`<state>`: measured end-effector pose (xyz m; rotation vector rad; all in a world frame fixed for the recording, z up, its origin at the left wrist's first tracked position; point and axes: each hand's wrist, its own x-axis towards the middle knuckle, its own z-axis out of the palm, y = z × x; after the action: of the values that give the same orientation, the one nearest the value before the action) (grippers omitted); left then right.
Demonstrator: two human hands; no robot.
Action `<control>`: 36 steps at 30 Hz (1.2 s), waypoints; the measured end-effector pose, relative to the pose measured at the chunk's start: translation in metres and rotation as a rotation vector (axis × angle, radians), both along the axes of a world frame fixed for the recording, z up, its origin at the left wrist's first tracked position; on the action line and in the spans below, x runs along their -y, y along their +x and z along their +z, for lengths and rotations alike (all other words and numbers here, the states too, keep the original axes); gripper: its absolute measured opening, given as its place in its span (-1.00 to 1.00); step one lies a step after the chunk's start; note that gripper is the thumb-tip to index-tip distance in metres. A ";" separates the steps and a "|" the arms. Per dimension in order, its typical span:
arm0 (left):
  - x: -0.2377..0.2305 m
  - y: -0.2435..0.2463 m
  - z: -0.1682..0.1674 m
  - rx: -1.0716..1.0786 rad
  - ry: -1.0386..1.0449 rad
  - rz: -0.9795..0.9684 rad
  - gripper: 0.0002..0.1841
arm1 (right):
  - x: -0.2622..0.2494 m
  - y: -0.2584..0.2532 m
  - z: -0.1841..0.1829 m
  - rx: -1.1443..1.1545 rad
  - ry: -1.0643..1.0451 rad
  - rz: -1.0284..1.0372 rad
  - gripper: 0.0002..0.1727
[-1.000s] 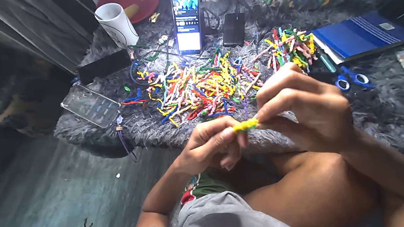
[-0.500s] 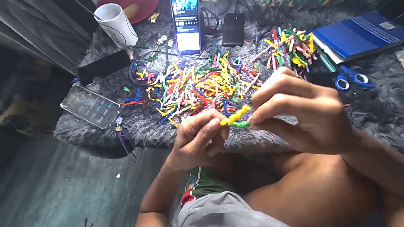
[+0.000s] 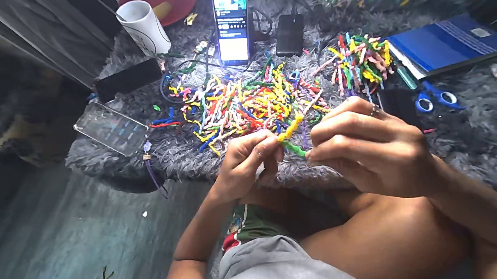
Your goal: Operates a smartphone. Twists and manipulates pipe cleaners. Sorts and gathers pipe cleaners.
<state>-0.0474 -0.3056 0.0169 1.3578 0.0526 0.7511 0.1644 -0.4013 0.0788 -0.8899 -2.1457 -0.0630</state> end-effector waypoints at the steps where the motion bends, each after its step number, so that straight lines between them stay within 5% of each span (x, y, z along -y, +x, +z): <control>1: 0.002 0.001 -0.001 0.069 -0.039 -0.036 -0.69 | -0.002 0.002 0.000 -0.056 -0.051 0.019 -0.83; 5: -0.004 0.000 -0.003 0.078 0.219 -0.297 -0.73 | -0.011 0.012 0.002 -0.236 -0.218 0.050 -0.88; 9: -0.006 0.001 0.005 -0.270 0.621 -0.125 -0.77 | -0.004 0.000 0.001 -0.018 -0.173 0.026 -0.84; 13: -0.003 0.001 0.002 -0.275 0.405 0.082 -0.76 | 0.000 -0.004 -0.002 0.077 -0.111 0.087 -0.77; 17: -0.003 -0.003 -0.004 -0.052 0.113 -0.033 -0.73 | -0.007 0.005 -0.004 -0.134 -0.260 0.226 -0.82; 20: -0.001 -0.001 -0.008 0.061 0.136 -0.122 -0.68 | -0.012 0.012 -0.004 -0.337 -0.448 0.249 -0.91; 24: -0.003 0.001 -0.004 -0.044 0.439 -0.247 -0.73 | -0.015 0.012 -0.005 -0.488 -0.608 0.288 -0.98; 29: 0.000 0.009 -0.007 -0.424 1.006 0.249 -0.88 | -0.005 0.002 -0.003 -0.111 -0.337 0.134 -0.82; 36: -0.013 0.002 -0.011 -0.463 0.554 0.412 -0.72 | -0.002 0.019 0.000 0.065 -0.352 -0.104 -0.84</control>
<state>-0.0450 -0.2930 0.0060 2.0708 0.5364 0.8076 0.1835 -0.3992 0.0786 -1.2149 -2.2065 0.2440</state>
